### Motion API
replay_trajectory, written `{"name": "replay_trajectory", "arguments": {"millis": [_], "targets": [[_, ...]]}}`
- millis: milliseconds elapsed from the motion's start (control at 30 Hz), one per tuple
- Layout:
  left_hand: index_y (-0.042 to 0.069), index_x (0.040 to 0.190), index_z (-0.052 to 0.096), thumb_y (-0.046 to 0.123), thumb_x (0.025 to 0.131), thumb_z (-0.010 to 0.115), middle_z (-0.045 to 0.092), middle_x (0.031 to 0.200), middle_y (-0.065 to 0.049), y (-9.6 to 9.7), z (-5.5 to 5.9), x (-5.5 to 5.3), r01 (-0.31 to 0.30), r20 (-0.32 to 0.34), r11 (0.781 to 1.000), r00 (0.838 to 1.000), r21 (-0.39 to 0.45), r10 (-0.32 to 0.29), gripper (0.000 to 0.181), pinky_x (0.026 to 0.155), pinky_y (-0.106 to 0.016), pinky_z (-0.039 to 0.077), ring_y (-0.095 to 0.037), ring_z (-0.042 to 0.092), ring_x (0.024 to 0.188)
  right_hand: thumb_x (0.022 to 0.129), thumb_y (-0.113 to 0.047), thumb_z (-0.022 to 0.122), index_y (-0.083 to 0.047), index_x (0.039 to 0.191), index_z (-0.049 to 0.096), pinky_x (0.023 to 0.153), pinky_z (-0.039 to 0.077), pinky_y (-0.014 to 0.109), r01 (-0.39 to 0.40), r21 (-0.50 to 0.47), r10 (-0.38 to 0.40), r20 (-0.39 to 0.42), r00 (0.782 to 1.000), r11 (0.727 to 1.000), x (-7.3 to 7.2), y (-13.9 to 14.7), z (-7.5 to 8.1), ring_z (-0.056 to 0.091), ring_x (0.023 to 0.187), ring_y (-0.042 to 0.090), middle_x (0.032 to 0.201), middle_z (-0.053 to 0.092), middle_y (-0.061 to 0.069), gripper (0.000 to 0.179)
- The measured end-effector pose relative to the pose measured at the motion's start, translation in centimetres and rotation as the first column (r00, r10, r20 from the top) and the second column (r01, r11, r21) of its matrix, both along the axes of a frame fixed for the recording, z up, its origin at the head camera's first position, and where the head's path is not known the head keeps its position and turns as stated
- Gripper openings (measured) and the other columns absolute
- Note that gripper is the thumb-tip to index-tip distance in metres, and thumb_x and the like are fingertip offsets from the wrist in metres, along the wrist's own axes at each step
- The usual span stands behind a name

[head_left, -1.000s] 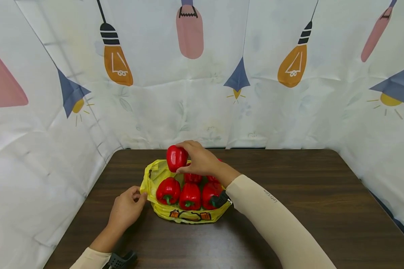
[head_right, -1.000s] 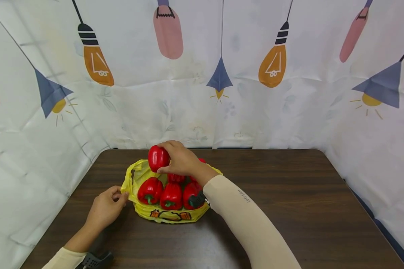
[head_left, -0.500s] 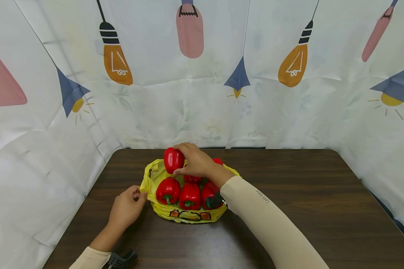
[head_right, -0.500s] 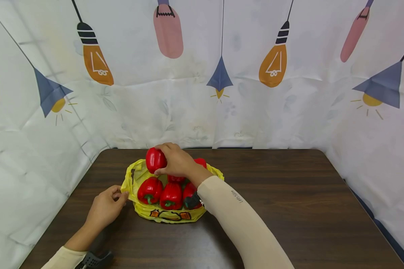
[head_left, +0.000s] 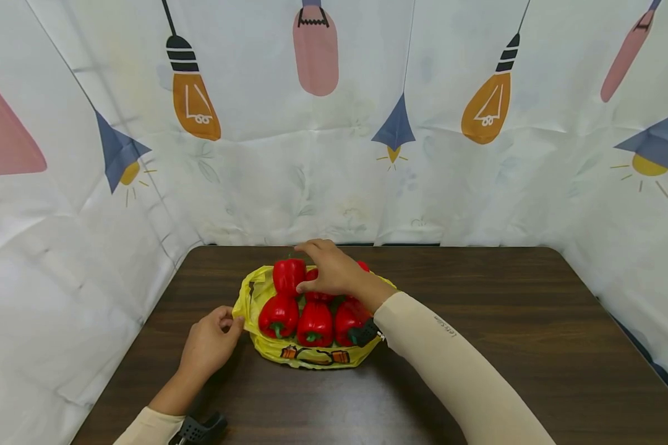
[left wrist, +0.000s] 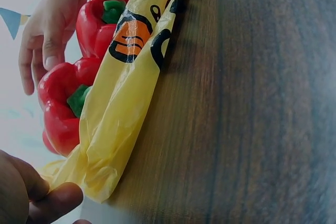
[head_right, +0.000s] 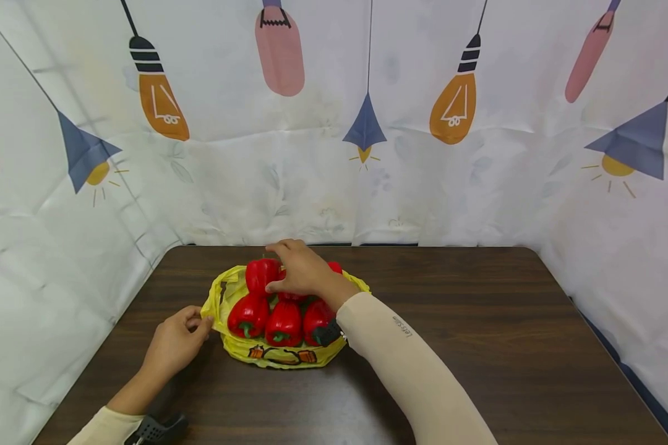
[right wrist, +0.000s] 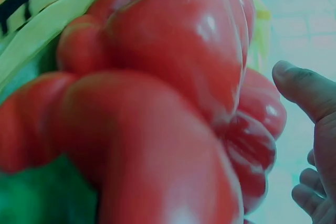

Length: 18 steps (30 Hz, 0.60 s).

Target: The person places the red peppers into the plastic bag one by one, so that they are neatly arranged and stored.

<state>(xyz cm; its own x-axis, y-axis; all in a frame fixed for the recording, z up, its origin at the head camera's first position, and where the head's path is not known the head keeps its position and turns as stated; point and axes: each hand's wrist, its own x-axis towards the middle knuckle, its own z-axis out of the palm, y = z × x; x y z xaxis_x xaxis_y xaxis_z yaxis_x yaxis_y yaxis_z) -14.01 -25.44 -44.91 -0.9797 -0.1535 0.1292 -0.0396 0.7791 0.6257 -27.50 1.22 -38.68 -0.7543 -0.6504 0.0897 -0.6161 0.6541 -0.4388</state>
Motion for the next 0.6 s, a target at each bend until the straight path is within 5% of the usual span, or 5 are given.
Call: {"name": "replay_trajectory", "arguments": {"millis": [600], "targets": [[0.0,0.134,0.054,0.044,0.102,0.06,0.074,0.102,-0.008,-0.5,0.6,-0.4,0.029,0.055,1.0,0.998,-0.009,-0.028,0.055,0.064,-0.037,0.049,-0.019,0.065,0.078,0.094,-0.053,0.066,-0.016,0.155,0.043,0.112,0.037,0.047,0.002,0.026,-0.001,-0.022,1.0,1.0,0.6,5.2,-1.1,0.033,0.144,0.027,0.157,0.04,0.007,0.075]]}}
